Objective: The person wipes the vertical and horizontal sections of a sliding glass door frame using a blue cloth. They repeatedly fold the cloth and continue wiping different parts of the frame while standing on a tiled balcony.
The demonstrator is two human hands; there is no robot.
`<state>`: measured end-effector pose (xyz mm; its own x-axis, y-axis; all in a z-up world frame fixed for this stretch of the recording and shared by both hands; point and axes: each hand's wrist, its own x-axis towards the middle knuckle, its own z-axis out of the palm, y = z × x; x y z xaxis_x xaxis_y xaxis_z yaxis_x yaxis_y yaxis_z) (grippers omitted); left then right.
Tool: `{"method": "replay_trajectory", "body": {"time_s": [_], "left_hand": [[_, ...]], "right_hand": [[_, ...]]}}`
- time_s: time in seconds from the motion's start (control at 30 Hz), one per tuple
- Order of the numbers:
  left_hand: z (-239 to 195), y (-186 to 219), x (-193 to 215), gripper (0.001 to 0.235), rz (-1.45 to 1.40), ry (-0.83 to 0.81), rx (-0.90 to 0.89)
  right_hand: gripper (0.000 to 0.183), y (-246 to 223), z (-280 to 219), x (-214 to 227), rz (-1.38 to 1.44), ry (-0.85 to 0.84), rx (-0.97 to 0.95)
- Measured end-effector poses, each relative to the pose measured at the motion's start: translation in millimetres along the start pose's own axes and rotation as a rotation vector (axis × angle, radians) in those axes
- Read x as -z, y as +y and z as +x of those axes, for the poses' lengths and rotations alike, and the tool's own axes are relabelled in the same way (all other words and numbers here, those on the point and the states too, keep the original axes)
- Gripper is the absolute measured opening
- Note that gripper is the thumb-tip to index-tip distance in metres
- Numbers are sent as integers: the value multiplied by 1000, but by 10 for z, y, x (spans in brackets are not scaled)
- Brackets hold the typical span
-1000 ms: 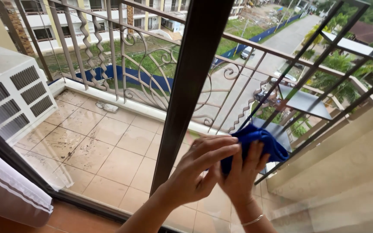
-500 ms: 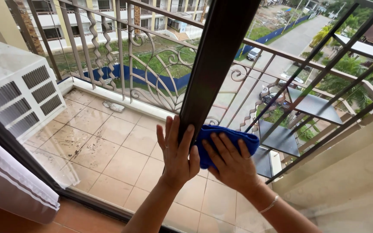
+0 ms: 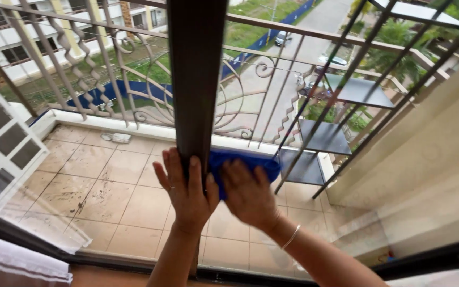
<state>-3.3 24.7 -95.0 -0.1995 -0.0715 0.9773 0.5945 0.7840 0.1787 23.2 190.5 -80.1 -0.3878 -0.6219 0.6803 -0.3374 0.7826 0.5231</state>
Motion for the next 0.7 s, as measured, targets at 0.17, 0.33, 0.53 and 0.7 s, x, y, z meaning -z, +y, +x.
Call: {"method": "replay_trajectory", "body": {"time_s": [0.17,0.33,0.53,0.7], "left_hand": [[-37,-51,-1,49,-12,8,-10],[-26,-56,66,46,-41,-17,5],[-41,-76,85,50,-24,10,26],[-71,-122,65,50,-23,13,25]], "right_hand": [[38,130,-320,40,127,33,235],[51,960,558,744,-133,-184,20],[61,1058,539,921,75,354,-390],[41,131,-884,-53,134,-274,-175]]}}
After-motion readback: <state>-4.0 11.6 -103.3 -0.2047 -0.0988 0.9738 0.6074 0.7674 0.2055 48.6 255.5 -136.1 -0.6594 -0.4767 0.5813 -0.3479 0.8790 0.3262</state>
